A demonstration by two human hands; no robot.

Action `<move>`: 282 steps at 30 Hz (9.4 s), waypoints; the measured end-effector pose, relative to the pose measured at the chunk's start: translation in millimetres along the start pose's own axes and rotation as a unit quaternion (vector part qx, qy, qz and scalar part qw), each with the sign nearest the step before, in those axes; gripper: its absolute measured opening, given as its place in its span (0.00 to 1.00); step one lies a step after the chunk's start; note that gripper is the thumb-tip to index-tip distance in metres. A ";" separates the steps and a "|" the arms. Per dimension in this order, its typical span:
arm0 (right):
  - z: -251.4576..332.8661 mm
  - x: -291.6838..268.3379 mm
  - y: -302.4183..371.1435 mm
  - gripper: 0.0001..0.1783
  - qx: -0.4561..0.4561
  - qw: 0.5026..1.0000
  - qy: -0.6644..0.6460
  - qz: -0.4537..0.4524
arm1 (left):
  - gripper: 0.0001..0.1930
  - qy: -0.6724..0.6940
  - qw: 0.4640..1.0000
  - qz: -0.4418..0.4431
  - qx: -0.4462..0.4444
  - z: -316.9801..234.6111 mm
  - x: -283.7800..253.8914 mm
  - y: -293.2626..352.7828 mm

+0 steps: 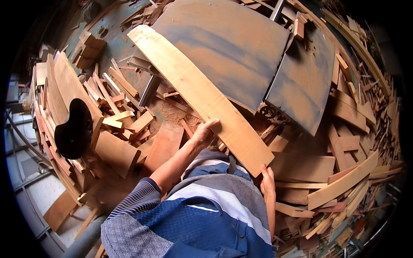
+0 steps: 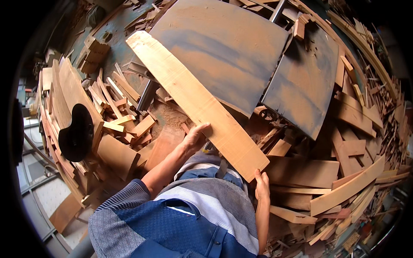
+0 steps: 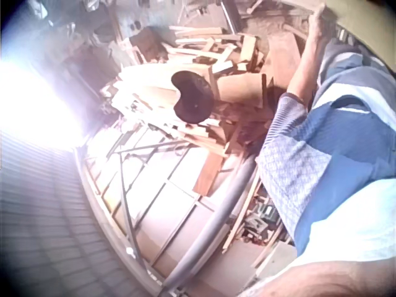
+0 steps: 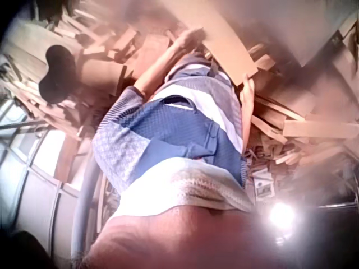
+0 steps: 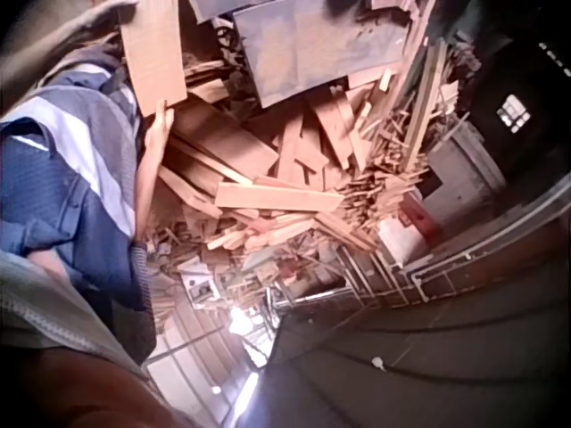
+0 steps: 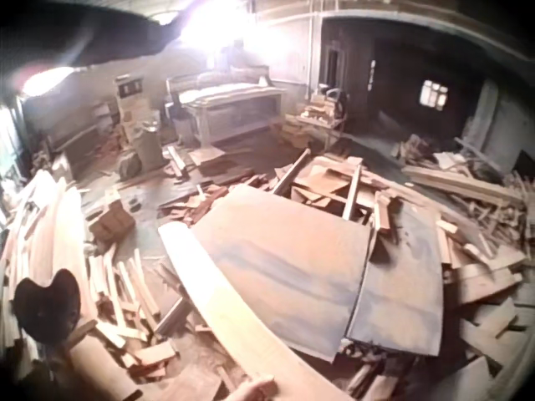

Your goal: The person measures the length of several wooden boards by hand using a yellow tape measure, placing the tape against the surface of the boards as they rest on a workbench.

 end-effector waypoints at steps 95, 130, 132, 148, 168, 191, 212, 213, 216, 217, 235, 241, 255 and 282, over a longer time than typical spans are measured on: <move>214.9 291.4 -56.0 0.50 -0.119 0.841 0.157 0.504 | 0.22 0.001 0.934 -0.212 0.288 -101.5 -143.1 80.1; 215.5 361.9 -96.5 0.22 -0.679 0.481 0.457 0.314 | 0.25 -0.238 0.819 -0.314 0.417 -115.9 -136.3 66.0; 220.0 357.3 -94.8 0.23 -0.683 0.475 0.467 0.301 | 0.25 -0.224 0.830 -0.303 0.412 -117.8 -135.0 65.0; 190.8 390.0 -75.0 0.20 -0.741 0.336 0.538 0.219 | 0.24 -0.152 0.824 -0.276 0.471 -116.7 -141.1 52.6; 154.1 419.1 -52.1 0.19 -0.685 0.409 0.557 0.230 | 0.11 -0.060 0.827 -0.337 0.445 -141.9 -132.8 40.3; 120.0 243.6 -50.3 0.27 -0.067 0.896 0.326 0.292 | 0.37 -0.005 0.976 -0.075 0.204 -89.5 -121.4 102.0; 111.4 199.1 -61.7 0.30 -0.135 0.881 0.401 0.211 | 0.31 -0.058 0.927 -0.231 0.290 -185.7 -99.3 204.6; 106.1 191.6 -68.0 0.30 -0.125 0.880 0.412 0.199 | 0.28 -0.076 0.915 -0.241 0.315 -193.1 -103.4 199.2; 97.2 186.3 -72.2 0.31 -0.170 0.867 0.428 0.189 | 0.26 -0.136 0.895 -0.272 0.325 -226.6 -109.6 196.8; 90.2 180.6 -81.2 0.30 -0.157 0.877 0.416 0.185 | 0.23 -0.153 0.883 -0.287 0.339 -237.8 -106.2 199.5; 108.5 207.4 -68.9 0.29 -0.134 0.916 0.347 0.153 | 0.40 -0.516 0.546 -0.572 0.330 -448.2 -202.7 128.5; 99.2 204.6 -50.7 0.30 -0.147 0.927 0.326 0.112 | 0.32 -0.575 0.568 -0.410 0.423 -329.5 -144.6 69.5; 63.1 109.3 -51.0 0.32 -0.183 0.947 0.261 -0.039 | 0.26 -0.604 0.700 -0.052 0.377 -108.8 -35.3 21.1; -104.0 -168.9 -52.9 0.30 0.029 0.932 0.267 -0.243 | 0.17 -0.838 0.514 -0.029 0.179 17.2 -1.6 -91.6</move>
Point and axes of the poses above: each hand's wrist, its own y-axis away from the middle knuckle, its own x-axis out of the palm, z = x × y, the point moved 2 cm from there along -y, towards the middle knuckle, and after that the axes turned 6 degrees about -z, right-handed, at the moved point
